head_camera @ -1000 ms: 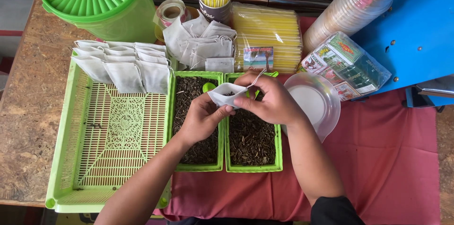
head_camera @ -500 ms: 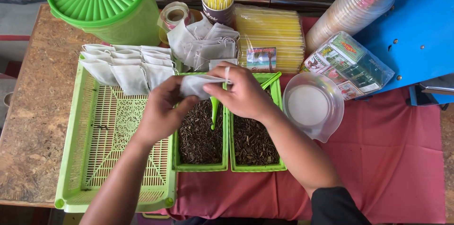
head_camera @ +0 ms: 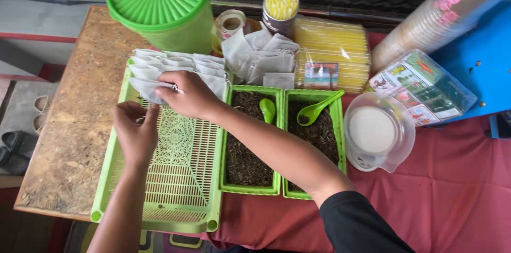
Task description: Filling small filter bags with dried tea leaves using a plastic spoon
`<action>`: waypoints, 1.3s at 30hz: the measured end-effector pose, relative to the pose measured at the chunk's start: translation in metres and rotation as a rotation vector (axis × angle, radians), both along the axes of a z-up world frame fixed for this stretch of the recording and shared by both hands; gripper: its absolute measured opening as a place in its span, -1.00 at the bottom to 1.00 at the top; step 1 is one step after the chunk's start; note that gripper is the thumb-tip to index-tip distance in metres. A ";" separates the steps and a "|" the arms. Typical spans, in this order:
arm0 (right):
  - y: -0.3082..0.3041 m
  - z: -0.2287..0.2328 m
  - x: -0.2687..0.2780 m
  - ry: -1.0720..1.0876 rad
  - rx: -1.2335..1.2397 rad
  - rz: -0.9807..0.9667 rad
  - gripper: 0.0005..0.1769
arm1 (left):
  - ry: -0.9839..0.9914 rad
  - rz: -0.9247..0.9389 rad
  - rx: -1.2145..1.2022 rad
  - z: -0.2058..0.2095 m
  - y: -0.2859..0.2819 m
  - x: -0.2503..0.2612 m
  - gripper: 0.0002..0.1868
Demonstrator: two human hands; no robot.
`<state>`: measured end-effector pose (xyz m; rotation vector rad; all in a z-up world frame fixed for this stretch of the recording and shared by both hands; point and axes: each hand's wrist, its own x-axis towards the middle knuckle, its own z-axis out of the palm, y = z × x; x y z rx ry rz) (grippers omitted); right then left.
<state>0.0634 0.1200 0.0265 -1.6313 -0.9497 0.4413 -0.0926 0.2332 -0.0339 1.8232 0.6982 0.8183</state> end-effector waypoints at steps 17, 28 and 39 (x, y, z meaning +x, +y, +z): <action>0.074 -0.073 -0.009 -0.018 -0.199 -0.139 -0.83 | 0.128 -0.040 -0.074 -0.024 0.006 0.015 -0.56; 0.072 -0.081 -0.006 -0.138 0.025 -0.259 -0.93 | 0.138 -0.007 0.010 -0.033 0.001 0.027 -0.50; 0.049 -0.069 -0.007 -0.203 -0.079 -0.181 -0.84 | 0.106 -0.102 0.381 -0.050 0.005 0.031 -0.62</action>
